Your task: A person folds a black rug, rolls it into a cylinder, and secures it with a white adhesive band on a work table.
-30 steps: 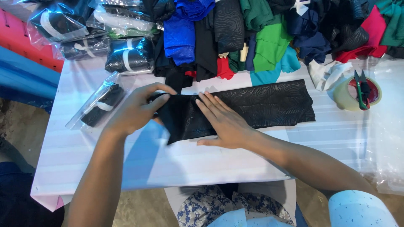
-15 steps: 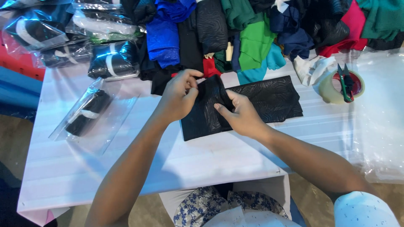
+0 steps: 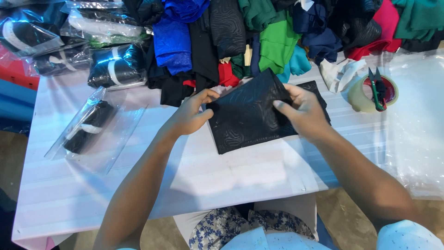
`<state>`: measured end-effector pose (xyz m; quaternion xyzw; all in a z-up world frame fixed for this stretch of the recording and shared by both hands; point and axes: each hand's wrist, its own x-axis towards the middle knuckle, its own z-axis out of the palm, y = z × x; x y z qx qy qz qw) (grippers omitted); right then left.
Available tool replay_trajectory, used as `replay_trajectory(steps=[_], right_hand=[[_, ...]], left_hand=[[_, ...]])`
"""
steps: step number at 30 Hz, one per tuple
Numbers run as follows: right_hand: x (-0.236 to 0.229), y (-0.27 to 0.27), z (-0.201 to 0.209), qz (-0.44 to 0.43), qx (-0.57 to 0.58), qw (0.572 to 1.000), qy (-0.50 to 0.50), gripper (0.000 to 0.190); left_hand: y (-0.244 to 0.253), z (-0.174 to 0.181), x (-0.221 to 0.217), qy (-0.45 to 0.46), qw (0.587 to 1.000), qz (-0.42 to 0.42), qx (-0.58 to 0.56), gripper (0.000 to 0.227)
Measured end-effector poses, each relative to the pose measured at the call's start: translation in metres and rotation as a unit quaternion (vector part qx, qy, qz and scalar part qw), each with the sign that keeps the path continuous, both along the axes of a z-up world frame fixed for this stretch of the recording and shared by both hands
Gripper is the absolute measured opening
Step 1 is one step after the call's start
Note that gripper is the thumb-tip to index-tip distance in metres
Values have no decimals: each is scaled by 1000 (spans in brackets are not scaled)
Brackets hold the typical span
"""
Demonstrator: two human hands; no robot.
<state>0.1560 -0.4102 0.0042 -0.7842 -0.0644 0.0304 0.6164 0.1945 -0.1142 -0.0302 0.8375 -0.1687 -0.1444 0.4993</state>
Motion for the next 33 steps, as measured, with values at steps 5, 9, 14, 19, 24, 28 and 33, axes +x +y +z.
replay_trajectory(steps=[5,9,14,19,24,28,33], right_hand=[[14,-46,-32,-41,-4,999,-12,31],[11,-62,-36,-57,-19,998,-16,34],[14,-83,-38,-102,61,993,-19,33],[19,-104,-54,-119,98,988,-8,38],[22,-119,-87,-128,108,986,9,38],[18,-116,-99,-98,48,994,31,43],[5,-85,-68,-50,0,998,33,44]], left_hand=[[-3,-34,12,-61,994,15,87,36],[-17,-22,7,-134,987,-10,86,35],[-33,-12,2,-180,982,6,-65,39],[-50,-38,9,-155,972,16,-174,36],[-54,-49,14,-129,966,-8,-225,30],[-44,-26,12,-187,980,-44,-54,29],[-33,20,-5,-195,975,-58,89,18]])
